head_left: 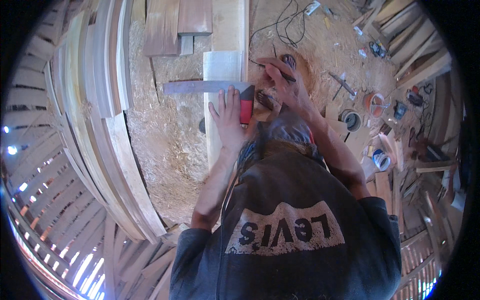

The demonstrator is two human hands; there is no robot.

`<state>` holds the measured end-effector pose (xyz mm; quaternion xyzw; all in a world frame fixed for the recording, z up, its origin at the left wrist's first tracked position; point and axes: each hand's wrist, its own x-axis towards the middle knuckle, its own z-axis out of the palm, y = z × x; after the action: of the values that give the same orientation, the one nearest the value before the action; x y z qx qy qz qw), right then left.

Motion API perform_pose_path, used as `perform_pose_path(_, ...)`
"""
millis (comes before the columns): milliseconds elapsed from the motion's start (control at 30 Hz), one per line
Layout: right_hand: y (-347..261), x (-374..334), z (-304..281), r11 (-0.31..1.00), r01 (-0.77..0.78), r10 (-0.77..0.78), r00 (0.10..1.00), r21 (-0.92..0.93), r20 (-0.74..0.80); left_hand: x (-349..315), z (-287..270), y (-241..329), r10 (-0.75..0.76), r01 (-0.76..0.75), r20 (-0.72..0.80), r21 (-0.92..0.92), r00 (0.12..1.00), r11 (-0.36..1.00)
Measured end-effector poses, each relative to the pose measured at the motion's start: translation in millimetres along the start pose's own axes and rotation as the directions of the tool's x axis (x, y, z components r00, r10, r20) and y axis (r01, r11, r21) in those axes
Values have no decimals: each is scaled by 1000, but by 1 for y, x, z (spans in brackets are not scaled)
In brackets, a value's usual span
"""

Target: The person measures and marks wooden planks with a try square and pencil, then uses a circular saw to cut the planks. The person handles multiple planks, aligns them, and cuts them to size in a workshop setting.

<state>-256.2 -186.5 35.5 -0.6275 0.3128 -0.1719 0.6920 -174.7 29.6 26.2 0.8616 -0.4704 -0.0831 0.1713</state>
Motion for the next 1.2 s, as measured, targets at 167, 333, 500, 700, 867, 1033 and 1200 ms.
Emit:
perform_pose_path(167, -27, 35, 19, 912, 272, -156, 922, -307, 354, 4, -2, 0, 0, -1, -17, -59, 1000, 998)
perform_pose_path(333, -26, 45, 29, 741, 443, -216, 869, -504, 446, 3, -1, -3, -60, 56, -32, -108, 998, 993)
perform_pose_path(500, -33, 78, 71, 548, 583, -148, 774, -600, 616, 0, 1, -8, -65, 58, -57, -113, 996, 992)
perform_pose_path(700, -18, 90, 102, 751, 542, -293, 785, -376, 546, -1, 0, -9, -99, 88, -49, -190, 994, 978)
perform_pose_path(867, -54, 66, 26, 562, 461, 68, 802, -687, 594, 0, -11, -9, -117, 111, -18, -199, 993, 974)
perform_pose_path(1033, -30, 39, 14, 832, -498, 541, 826, -245, 157, 0, -10, -4, -137, 124, -57, -188, 989, 974)
perform_pose_path(1200, -43, -16, 39, 933, -292, 359, 788, -210, 499, -25, -9, 22, -340, 252, -124, -452, 932, 856)
